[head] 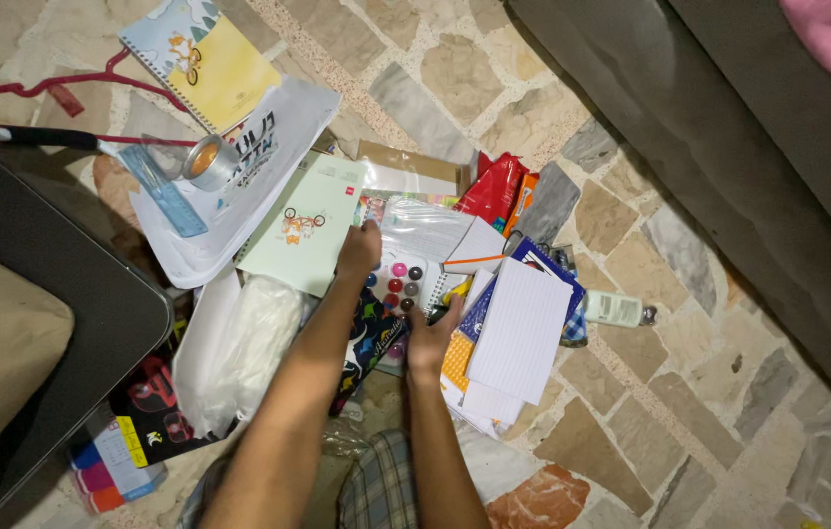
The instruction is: The person sits on the floor and organizes various stationery items, including papers, notebooks, and a tablet, into a beige fabric storage box. They sort through the items, stack papers, and place them neatly into the box.
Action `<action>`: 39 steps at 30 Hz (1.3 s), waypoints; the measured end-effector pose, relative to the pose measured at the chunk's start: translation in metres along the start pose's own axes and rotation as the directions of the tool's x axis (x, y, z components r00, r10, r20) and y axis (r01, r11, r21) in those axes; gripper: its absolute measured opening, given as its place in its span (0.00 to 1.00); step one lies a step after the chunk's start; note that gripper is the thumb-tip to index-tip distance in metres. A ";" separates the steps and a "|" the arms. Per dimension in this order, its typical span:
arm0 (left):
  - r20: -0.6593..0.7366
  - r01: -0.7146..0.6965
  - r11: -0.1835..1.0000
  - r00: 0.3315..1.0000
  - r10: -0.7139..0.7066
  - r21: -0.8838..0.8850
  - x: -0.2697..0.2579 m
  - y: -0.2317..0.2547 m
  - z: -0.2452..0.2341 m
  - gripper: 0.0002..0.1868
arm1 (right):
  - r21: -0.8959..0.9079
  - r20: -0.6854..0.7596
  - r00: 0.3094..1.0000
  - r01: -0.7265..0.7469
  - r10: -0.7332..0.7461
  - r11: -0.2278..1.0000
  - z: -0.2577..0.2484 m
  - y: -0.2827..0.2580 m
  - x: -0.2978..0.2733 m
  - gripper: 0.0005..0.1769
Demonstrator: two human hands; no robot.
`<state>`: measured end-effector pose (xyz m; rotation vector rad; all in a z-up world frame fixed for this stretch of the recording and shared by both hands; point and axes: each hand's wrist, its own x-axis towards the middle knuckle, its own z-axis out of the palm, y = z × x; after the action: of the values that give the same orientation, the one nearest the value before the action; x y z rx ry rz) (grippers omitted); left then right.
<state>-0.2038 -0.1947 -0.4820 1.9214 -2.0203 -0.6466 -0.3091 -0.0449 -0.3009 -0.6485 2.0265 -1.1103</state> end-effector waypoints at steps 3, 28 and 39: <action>-0.093 -0.139 0.984 0.984 0.150 0.110 -0.006 -0.011 0.002 0.07 | -0.040 -0.011 0.999 0.049 -0.049 0.998 0.002 0.004 -0.002 0.46; 0.299 -0.185 0.976 0.944 0.144 0.114 0.066 0.112 -0.069 0.20 | -0.044 0.109 0.994 0.008 -0.003 0.999 0.013 -0.008 -0.011 0.41; 0.782 0.102 0.979 0.588 -0.204 0.179 0.110 0.087 -0.069 0.19 | -0.166 0.095 0.981 0.184 -0.170 0.969 0.028 0.024 0.007 0.42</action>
<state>-0.2533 -0.3112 -0.3903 2.0996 -2.3971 -1.7513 -0.2930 -0.0520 -0.3342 -0.9640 2.0420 -0.9967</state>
